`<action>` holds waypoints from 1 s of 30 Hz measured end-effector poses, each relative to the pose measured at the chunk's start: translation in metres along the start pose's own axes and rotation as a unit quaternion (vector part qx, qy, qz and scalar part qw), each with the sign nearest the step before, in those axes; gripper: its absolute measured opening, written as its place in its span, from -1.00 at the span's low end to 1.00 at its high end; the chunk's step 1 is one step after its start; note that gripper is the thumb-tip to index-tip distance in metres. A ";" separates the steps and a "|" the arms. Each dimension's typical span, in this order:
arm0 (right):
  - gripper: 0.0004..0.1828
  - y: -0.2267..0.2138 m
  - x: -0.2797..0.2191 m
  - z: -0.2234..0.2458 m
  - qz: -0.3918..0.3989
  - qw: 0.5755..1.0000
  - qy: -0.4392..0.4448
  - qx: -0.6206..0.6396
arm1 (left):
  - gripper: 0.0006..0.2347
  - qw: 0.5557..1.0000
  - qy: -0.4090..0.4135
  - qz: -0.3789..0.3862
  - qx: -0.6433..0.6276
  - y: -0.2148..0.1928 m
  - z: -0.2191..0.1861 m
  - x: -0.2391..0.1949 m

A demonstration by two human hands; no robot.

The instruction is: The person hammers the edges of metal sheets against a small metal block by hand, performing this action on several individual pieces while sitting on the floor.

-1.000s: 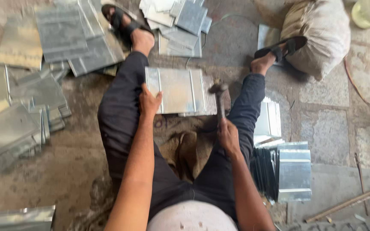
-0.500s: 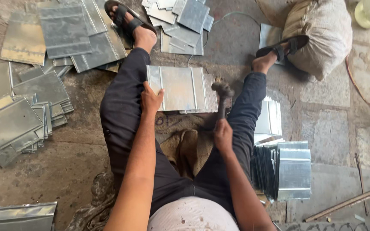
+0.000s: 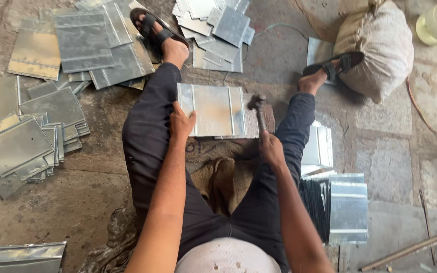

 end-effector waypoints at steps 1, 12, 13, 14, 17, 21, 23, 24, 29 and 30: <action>-0.46 -0.004 -0.002 -0.001 0.013 0.998 0.007 0.053 | -0.41 1.000 0.021 -0.013 -0.017 -0.001 0.000 0.002; -0.47 0.009 -0.007 -0.015 0.010 0.997 -0.019 0.068 | -0.44 0.998 -0.043 0.032 0.027 0.002 0.001 -0.003; -0.45 0.013 -0.010 -0.023 0.000 0.992 -0.041 0.116 | -0.47 0.997 -0.057 0.044 0.028 0.003 0.002 -0.010; -0.43 0.021 -0.003 -0.023 -0.028 0.990 -0.109 0.079 | -0.43 0.998 -0.043 0.033 0.040 0.002 -0.001 -0.009; -0.38 0.030 0.019 -0.013 -0.093 0.977 -0.181 -0.060 | -0.34 0.998 -0.005 0.008 0.058 -0.004 -0.006 -0.004; -0.37 0.000 0.035 -0.004 -0.071 0.995 -0.029 -0.059 | -0.33 0.997 -0.044 0.045 0.035 -0.001 -0.007 -0.011; -0.38 0.007 0.037 -0.014 -0.104 0.990 -0.096 -0.010 | -0.32 0.995 -0.067 0.059 0.041 -0.004 -0.006 -0.013; -0.40 0.020 0.043 -0.018 -0.157 0.972 -0.172 -0.031 | -0.31 0.995 -0.063 0.055 0.051 -0.005 -0.006 -0.014; -0.36 0.010 0.088 -0.007 -0.109 0.969 -0.149 -0.167 | -0.27 0.995 -0.037 0.048 0.079 -0.002 -0.002 0.001; -0.35 -0.002 0.085 -0.005 -0.107 0.978 -0.103 -0.145 | -0.27 0.995 -0.034 0.052 0.078 -0.002 -0.004 -0.005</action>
Point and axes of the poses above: each hand's wrist, its own x-axis towards the middle knuckle, its own y-axis out of the palm, z = x × y, the point moved 2 cm from there along x, towards the middle knuckle, and after that the axes turned 13 degrees about y, right-handed, at the moved point
